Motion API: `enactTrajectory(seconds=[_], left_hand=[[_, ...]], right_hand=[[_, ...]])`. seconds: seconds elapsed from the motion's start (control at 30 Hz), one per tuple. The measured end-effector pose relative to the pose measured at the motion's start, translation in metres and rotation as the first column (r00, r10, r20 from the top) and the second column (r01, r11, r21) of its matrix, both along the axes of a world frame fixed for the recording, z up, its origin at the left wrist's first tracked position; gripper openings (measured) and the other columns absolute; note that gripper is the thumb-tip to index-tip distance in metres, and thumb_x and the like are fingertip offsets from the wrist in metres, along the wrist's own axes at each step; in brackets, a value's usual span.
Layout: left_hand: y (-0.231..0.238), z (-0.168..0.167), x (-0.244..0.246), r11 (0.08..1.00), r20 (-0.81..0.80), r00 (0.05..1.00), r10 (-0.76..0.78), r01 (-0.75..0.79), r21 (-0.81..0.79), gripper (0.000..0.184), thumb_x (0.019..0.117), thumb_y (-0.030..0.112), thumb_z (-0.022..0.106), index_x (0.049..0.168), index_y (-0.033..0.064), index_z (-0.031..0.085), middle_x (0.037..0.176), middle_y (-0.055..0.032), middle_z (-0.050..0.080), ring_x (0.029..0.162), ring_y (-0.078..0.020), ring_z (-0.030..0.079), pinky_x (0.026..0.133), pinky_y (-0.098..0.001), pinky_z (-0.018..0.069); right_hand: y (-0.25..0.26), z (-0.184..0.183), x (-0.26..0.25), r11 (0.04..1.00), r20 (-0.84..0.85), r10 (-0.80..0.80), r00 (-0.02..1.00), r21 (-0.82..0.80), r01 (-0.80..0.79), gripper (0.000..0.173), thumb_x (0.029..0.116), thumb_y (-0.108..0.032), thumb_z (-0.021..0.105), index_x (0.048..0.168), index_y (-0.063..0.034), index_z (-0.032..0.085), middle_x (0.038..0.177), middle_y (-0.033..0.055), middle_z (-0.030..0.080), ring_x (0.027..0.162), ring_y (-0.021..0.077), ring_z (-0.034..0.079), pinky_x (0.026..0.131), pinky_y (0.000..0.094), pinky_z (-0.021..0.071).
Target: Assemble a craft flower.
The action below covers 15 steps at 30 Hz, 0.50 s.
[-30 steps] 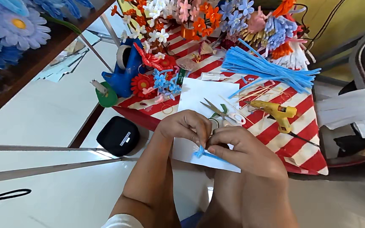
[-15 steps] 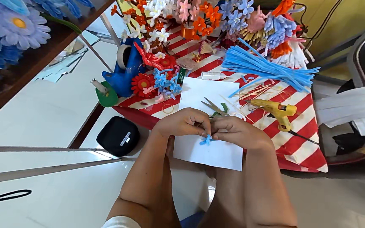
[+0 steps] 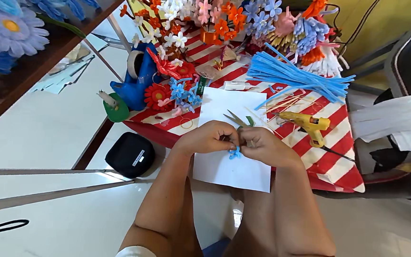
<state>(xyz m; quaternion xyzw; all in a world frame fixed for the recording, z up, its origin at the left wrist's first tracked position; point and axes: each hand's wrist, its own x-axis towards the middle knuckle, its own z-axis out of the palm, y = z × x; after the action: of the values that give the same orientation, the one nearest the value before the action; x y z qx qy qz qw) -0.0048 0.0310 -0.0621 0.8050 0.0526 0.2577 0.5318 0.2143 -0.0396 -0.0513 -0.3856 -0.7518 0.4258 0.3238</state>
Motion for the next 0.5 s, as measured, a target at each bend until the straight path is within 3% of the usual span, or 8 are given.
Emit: enactTrajectory(seconds=[0.37,0.5], left_hand=[[0.0000,-0.0010,0.0068,0.999,-0.027,1.000,0.016,-0.017,-0.036,0.007,0.0939,0.003,0.066,0.092,-0.0027,0.069,0.086,0.0017,0.066,0.081,0.0035,0.060,0.076,-0.0144,0.0506],[-0.0007,-0.0008,0.0067,0.998,-0.022,1.000,0.016,-0.018,-0.063,0.006,0.0933,0.002,0.066,0.092,-0.0022,0.069,0.085,0.0032,0.066,0.081,0.0043,0.060,0.076,-0.0141,0.0506]], right_hand=[[-0.0022,0.0003,0.0030,0.996,0.058,-0.081,0.995,0.036,0.079,0.013,0.0875,-0.011,0.062,0.081,-0.0029,0.070,0.080,-0.0029,0.060,0.074,-0.0051,0.053,0.066,0.0122,0.0430],[-0.0031,0.0028,0.0046,0.994,0.070,-0.099,0.993,0.056,0.095,0.016,0.0898,-0.011,0.061,0.084,-0.0012,0.072,0.081,-0.0013,0.063,0.077,-0.0053,0.054,0.069,0.0117,0.0441]])
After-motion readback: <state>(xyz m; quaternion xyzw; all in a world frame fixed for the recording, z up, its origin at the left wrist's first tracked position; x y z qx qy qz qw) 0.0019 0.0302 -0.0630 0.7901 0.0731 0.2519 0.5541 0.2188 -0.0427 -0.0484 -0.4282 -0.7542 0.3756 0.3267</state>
